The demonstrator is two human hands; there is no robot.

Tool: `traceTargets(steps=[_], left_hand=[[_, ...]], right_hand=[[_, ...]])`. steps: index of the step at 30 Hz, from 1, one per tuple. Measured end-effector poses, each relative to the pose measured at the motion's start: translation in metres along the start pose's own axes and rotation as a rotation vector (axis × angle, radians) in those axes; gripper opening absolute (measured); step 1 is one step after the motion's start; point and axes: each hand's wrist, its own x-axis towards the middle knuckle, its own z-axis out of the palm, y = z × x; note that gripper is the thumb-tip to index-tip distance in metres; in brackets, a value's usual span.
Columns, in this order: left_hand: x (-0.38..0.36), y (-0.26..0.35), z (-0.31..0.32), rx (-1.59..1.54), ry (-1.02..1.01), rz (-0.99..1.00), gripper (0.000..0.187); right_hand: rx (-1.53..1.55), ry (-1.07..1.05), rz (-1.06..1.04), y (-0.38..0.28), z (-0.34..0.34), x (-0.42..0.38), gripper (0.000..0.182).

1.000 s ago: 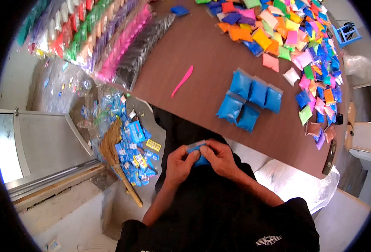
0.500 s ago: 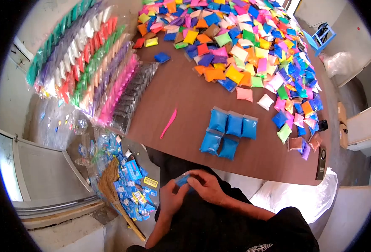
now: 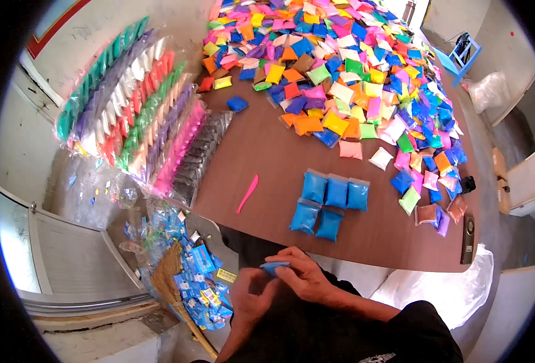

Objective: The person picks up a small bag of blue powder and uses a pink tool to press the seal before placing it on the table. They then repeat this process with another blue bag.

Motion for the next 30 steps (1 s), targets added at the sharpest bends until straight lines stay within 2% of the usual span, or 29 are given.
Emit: traceTargets(steps=[1, 3, 7, 11, 14, 16, 17, 19, 23, 25, 29, 30], left_hand=[[0.003, 0.001, -0.001, 0.004, 0.004, 0.003, 0.031], [0.008, -0.002, -0.005, -0.146, -0.074, -0.138, 0.034], [0.013, 0.000, 0.002, -0.260, -0.072, -0.055, 0.025], [0.019, 0.015, 0.005, -0.284, -0.078, -0.098, 0.017], [0.030, 0.026, 0.009, -0.174, -0.080, -0.071, 0.014], [0.037, 0.028, 0.015, -0.124, -0.082, 0.135, 0.014], [0.039, 0.034, 0.016, -0.121, -0.082, 0.136, 0.014], [0.042, 0.048, 0.020, -0.270, -0.160, -0.012, 0.016], [0.051, 0.062, 0.032, -0.319, -0.137, -0.054, 0.015], [0.056, 0.068, 0.036, -0.347, -0.149, -0.204, 0.017], [0.064, 0.063, 0.045, -0.436, -0.174, -0.141, 0.011], [0.066, 0.058, 0.047, -0.360, -0.156, -0.039, 0.013]], right_hand=[[0.003, -0.002, -0.005, -0.005, -0.004, 0.002, 0.031], [0.148, -0.061, 0.072, -0.011, -0.009, 0.006, 0.029], [0.207, -0.068, 0.052, -0.010, -0.011, 0.008, 0.027], [0.142, -0.020, -0.028, -0.007, -0.016, 0.010, 0.022], [0.138, 0.005, -0.055, -0.006, -0.024, 0.012, 0.019], [0.132, 0.022, -0.062, -0.008, -0.031, 0.013, 0.018], [0.159, 0.049, -0.087, -0.010, -0.034, 0.014, 0.017], [0.192, 0.078, -0.112, -0.011, -0.043, 0.017, 0.016], [0.068, 0.120, -0.153, -0.018, -0.062, 0.026, 0.018], [0.045, 0.133, -0.180, -0.020, -0.069, 0.029, 0.019], [0.050, 0.120, -0.176, -0.015, -0.077, 0.031, 0.019], [0.065, 0.131, -0.181, -0.013, -0.077, 0.030, 0.018]])
